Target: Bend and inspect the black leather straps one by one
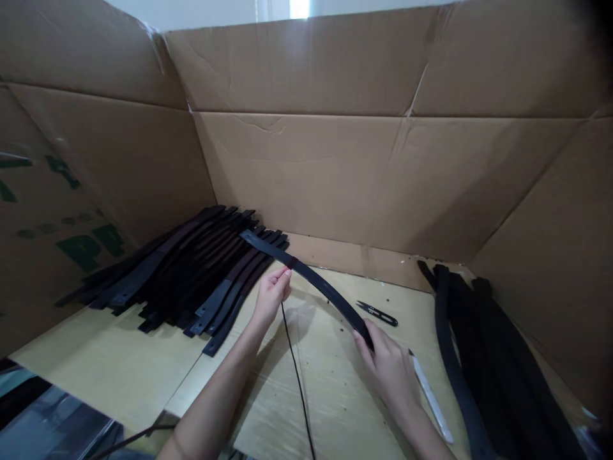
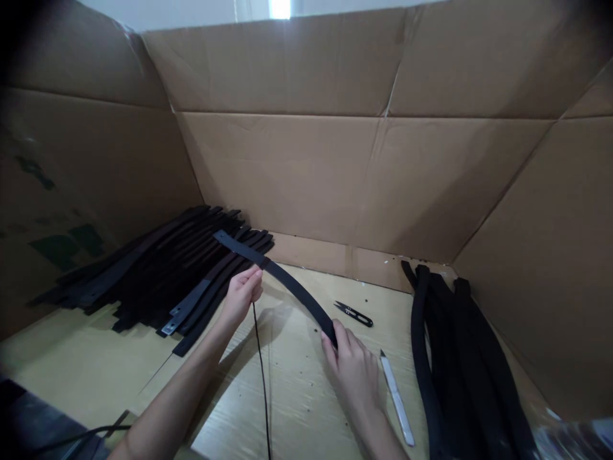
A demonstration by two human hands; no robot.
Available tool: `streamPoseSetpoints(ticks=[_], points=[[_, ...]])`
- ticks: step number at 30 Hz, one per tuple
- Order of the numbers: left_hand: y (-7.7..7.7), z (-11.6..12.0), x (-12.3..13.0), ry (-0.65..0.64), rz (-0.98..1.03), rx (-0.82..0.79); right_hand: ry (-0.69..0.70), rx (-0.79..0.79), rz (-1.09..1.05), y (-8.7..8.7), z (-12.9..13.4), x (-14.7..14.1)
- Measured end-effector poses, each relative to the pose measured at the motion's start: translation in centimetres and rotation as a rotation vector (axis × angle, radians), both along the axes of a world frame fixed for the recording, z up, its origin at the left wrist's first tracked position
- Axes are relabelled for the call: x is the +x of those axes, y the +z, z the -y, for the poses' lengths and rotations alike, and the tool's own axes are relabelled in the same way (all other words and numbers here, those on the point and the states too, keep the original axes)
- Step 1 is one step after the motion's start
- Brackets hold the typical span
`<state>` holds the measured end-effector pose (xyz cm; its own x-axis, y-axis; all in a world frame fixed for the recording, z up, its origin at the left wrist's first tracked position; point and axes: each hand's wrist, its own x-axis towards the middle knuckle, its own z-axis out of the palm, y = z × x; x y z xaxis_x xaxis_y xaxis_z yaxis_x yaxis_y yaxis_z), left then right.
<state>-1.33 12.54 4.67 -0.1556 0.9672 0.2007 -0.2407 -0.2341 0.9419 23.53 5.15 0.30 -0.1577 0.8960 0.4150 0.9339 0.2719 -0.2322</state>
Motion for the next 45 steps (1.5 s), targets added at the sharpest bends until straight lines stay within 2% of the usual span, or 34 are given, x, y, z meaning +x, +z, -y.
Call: streamPoseSetpoints(ticks=[6, 9, 12, 18, 21, 22, 24, 27, 29, 32, 35, 39, 45], points=[[-0.7, -0.3, 0.2, 0.099, -0.039, -0.023, 0.019, 0.021, -0.011, -0.2, 0.5, -0.6], [-1.0, -0.2, 0.1, 0.128, -0.074, 0.002, 0.036, -0.064, -0.112, 0.0, 0.8, -0.9], [-1.0, -0.1, 0.0, 0.110, -0.056, 0.026, 0.069, -0.225, -0.319, 0.4, 0.8, -1.0], [-0.4, -0.1, -0.3, 0.014, 0.043, -0.002, 0.232, -0.602, -0.831, 0.2, 0.2, -1.0], [-0.2, -0.1, -0.7, 0.071, 0.029, 0.024, 0.231, -0.866, -0.978, 0.3, 0.2, -1.0], [-0.2, -0.1, -0.8, 0.105, 0.019, 0.031, 0.226, -0.909, -0.984, 0.4, 0.2, -1.0], [-0.2, -0.1, -0.9, 0.159, -0.005, 0.031, 0.223, -0.845, -0.918, 0.8, 0.1, -0.8], [-0.3, -0.2, -1.0, 0.208, -0.049, 0.020, 0.172, -0.497, -0.692, 1.1, -0.1, -0.2], [-0.4, -0.2, -1.0, 0.210, -0.070, 0.007, 0.110, -0.299, -0.533, 0.8, -0.3, 0.4], [-0.6, -0.3, -1.0, 0.168, -0.089, -0.003, 0.060, -0.156, -0.396, 0.2, -0.6, 1.0], [-0.8, -0.4, -1.0, 0.104, -0.100, -0.012, 0.032, -0.140, -0.380, 0.0, -0.6, 1.3], [-0.8, -0.4, -0.8, 0.016, -0.055, -0.022, 0.022, -0.239, -0.492, 0.5, -0.5, 1.1], [-0.3, 0.0, -0.7, -0.150, 0.145, -0.053, 0.181, -0.458, -0.791, 1.4, -0.3, 0.1]])
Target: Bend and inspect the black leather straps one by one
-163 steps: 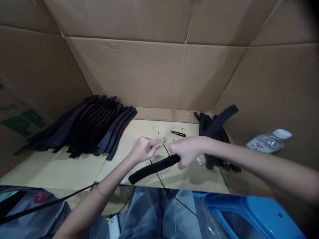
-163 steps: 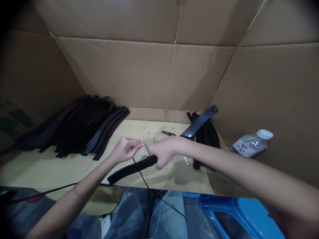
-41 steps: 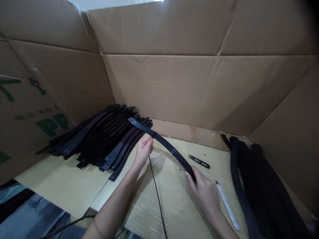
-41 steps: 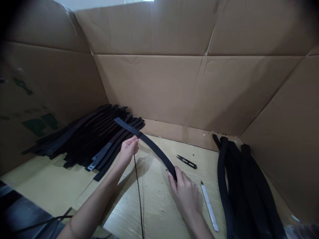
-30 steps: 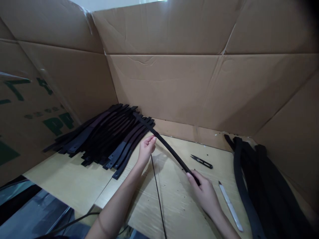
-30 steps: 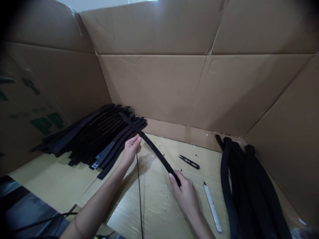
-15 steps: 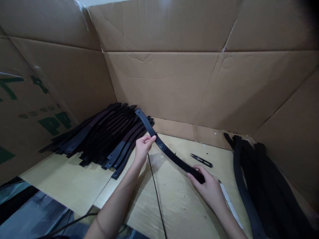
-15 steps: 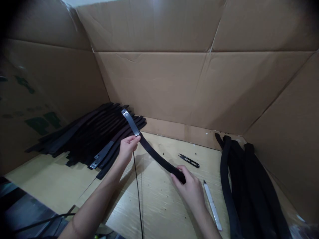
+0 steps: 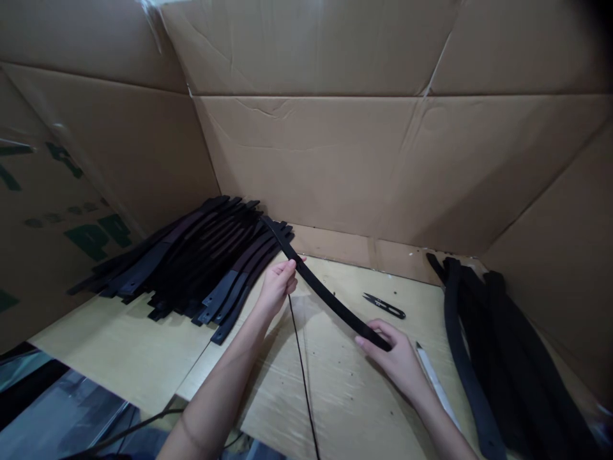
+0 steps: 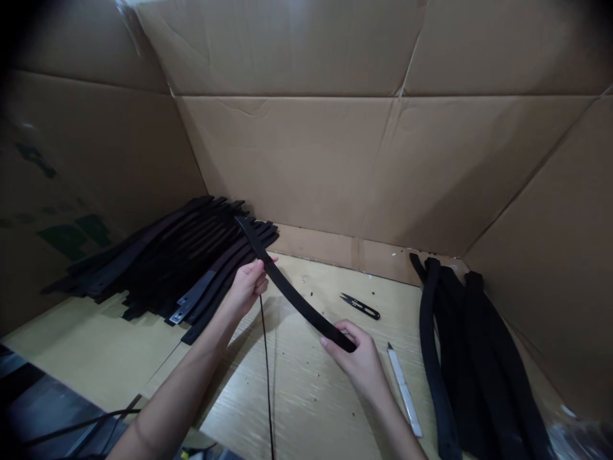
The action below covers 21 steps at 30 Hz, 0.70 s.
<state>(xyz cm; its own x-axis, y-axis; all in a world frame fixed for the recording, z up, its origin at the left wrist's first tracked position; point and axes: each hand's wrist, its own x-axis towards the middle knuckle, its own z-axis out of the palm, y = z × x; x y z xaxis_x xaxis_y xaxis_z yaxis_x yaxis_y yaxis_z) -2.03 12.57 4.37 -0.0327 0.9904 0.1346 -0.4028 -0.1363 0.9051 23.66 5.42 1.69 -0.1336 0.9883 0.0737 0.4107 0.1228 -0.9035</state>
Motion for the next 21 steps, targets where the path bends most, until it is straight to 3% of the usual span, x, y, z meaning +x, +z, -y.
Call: streamPoseSetpoints(ticks=[4, 9, 12, 15, 21], points=[[-0.1, 0.1, -0.3, 0.008, 0.071, 0.016, 0.099, -0.150, -0.115, -0.2, 0.3, -0.8], [-0.3, -0.1, 0.0, 0.162, 0.076, 0.017, 0.111, -0.030, -0.049, -0.5, 0.5, -1.1], [-0.2, -0.2, 0.3, 0.218, -0.016, -0.002, 0.080, -0.077, -0.035, -0.9, 0.4, -1.0], [-0.2, -0.2, 0.4, 0.168, -0.050, -0.007, 0.031, -0.134, -0.078, -1.4, 0.3, -0.9], [-0.2, 0.0, 0.1, -0.009, 0.069, 0.044, -0.022, -0.095, -0.133, -1.3, 0.4, -1.1]])
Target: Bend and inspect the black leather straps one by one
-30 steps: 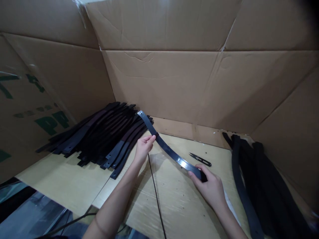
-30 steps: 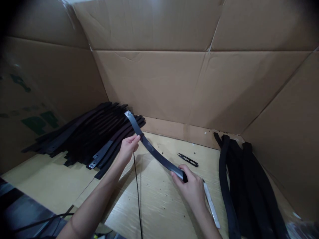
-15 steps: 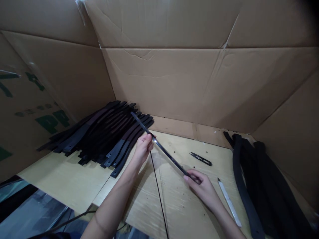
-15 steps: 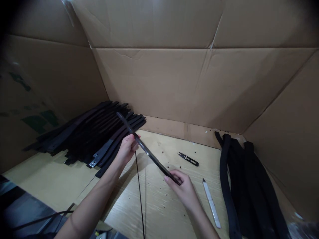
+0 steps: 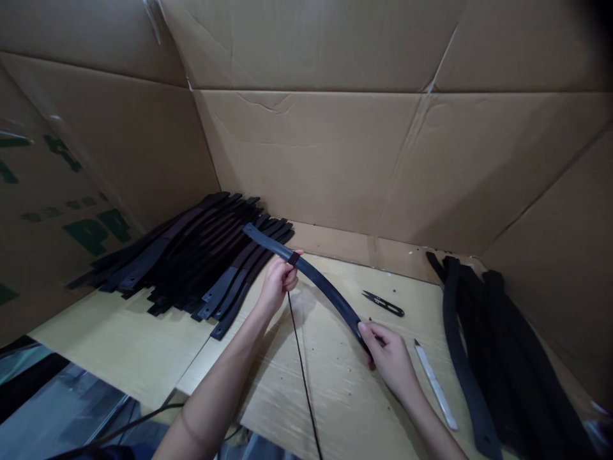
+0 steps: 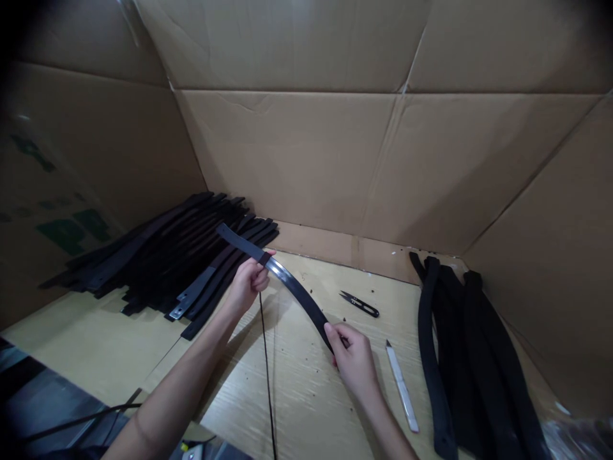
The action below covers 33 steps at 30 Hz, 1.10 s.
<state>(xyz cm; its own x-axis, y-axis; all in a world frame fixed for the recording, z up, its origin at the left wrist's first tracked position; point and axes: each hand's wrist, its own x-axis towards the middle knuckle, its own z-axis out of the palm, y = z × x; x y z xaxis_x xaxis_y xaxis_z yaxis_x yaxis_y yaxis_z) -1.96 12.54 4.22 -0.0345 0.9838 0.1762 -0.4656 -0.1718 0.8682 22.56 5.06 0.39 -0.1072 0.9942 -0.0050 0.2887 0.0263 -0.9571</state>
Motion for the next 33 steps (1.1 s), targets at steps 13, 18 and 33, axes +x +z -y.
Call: streamPoseSetpoints(ticks=[13, 18, 33], points=[[0.8, 0.0, -0.5, 0.071, -0.181, -0.010, -0.016, -0.031, 0.020, 0.9, -0.4, 0.9], [1.0, 0.1, -0.4, 0.040, -0.200, -0.039, -0.025, -0.041, 0.056, 1.2, -0.5, 1.3], [0.4, 0.2, -0.6, -0.023, -0.231, 0.040, 0.033, -0.369, -0.155, 0.1, -0.6, 2.0]])
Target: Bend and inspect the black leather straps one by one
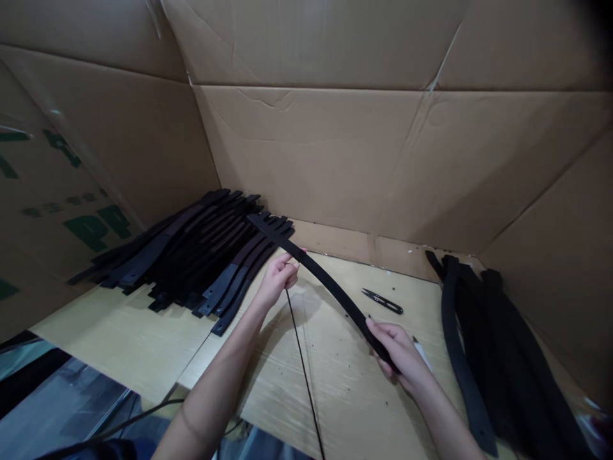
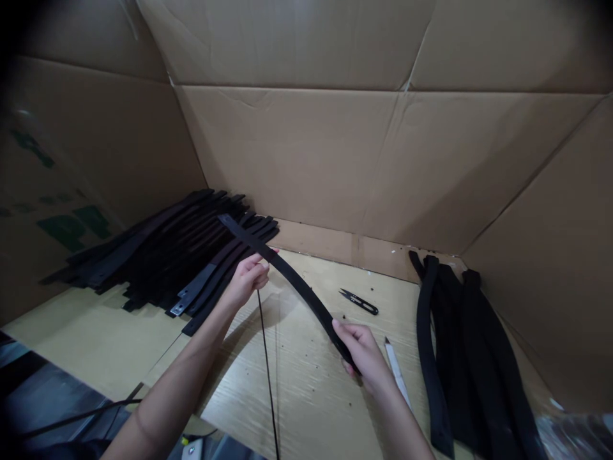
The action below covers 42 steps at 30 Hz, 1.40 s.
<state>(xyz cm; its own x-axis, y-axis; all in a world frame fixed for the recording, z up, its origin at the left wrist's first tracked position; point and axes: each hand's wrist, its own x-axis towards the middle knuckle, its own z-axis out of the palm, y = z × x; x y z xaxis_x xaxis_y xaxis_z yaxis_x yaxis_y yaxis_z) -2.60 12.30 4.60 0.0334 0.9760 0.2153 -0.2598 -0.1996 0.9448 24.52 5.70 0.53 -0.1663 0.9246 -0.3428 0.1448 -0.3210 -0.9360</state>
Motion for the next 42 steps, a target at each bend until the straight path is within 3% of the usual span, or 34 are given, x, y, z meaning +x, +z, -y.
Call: streamPoseSetpoints(ticks=[3, 10, 14, 19, 32, 36, 42], points=[[-0.3, -0.1, -0.4, 0.009, -0.023, 0.035, 0.026, -0.082, -0.056, 0.0, 0.0, 0.3], [-0.2, -0.1, -0.5, 0.176, -0.006, 0.040, 0.179, 0.204, 0.075, 1.0, 0.3, 0.2], [-0.1, -0.1, -0.3, 0.235, -0.047, 0.028, 0.106, 0.335, 0.219, 1.1, 0.2, -0.1], [0.0, -0.4, -0.1, 0.186, -0.066, -0.016, 0.060, 0.378, 0.269, 1.0, 0.0, 0.2], [-0.1, -0.4, -0.1, 0.151, -0.020, -0.002, 0.091, 0.292, 0.132, 0.9, 0.1, 0.2], [0.3, -0.1, -0.4, 0.036, 0.113, -0.018, 0.139, 0.215, 0.002, 0.7, 0.1, 0.5], [0.4, 0.5, -0.9, -0.218, 0.221, -0.052, 0.172, -0.135, -0.207, 0.4, 0.5, 0.8]])
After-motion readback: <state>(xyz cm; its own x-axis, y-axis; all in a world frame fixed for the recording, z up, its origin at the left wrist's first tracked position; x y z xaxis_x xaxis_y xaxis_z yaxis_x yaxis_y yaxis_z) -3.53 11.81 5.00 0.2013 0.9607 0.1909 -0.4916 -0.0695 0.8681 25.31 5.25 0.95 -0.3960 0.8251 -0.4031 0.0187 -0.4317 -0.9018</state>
